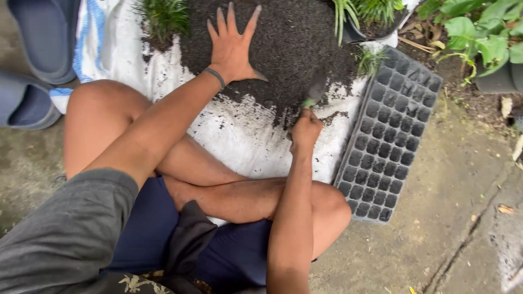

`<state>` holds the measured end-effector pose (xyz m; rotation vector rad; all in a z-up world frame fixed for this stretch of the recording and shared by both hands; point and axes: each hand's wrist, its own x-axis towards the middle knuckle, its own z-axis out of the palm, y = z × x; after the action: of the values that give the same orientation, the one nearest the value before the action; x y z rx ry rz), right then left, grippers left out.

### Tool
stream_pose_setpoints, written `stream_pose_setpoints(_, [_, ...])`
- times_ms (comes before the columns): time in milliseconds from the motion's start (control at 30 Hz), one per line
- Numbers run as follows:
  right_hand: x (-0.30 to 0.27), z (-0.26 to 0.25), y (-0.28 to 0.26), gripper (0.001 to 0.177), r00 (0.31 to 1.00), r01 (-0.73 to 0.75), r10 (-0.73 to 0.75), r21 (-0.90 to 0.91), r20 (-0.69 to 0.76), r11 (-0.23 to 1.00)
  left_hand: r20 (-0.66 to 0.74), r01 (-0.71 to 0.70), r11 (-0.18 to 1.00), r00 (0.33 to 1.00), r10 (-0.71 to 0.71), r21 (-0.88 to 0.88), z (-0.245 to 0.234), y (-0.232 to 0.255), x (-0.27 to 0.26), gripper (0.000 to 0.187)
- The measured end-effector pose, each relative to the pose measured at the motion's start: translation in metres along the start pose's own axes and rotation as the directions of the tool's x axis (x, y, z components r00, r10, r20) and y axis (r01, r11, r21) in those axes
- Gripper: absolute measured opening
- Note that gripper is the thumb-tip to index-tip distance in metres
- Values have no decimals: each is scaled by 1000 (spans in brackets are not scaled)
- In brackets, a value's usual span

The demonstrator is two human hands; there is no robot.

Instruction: A person sits on the ground and uses a hand trowel and their hands to spread and level a pile of dark soil on a white plastic sheet.

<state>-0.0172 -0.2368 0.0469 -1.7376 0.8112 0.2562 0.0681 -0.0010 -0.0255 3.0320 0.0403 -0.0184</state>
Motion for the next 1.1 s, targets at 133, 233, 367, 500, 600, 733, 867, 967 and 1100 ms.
stream_pose_setpoints(133, [-14,-5,-11,30,999,-14,11,106,36,994,-205,-24,997,979,8,-75,20,-1,3,121])
stream_pose_setpoints(233, [-9,-11,-7,30,963,270,-270,-92,17,958,-256,-68,996,965,50,-62,25,-6,18,100])
stream_pose_setpoints(367, [-28,-1,-17,29,772,544,-635,-500,-14,673,-345,-187,976,928,139,-108,4,-16,20,80])
stream_pose_setpoints(500, [-30,1,-11,26,763,607,-634,-474,122,638,-106,-217,934,975,195,-282,-18,-21,8,100])
stream_pose_setpoints(600, [-16,-8,-21,24,724,623,-687,-496,71,605,6,-148,892,986,166,-426,-32,-31,-12,103])
stream_pose_setpoints(733, [14,-2,-54,31,847,429,-531,-605,12,671,152,-63,899,978,142,-433,-28,-28,-18,137])
stream_pose_setpoints(867, [70,21,-45,30,713,581,-696,-630,89,515,-58,-128,936,992,115,-329,2,-27,-11,152])
stream_pose_setpoints(967, [40,21,-55,39,862,490,-487,-475,140,730,21,-128,911,989,148,-391,-13,-19,-10,158])
stream_pose_setpoints(1100, [-14,18,-71,23,790,527,-589,-678,169,512,62,-117,938,988,144,-326,-23,-15,-3,162])
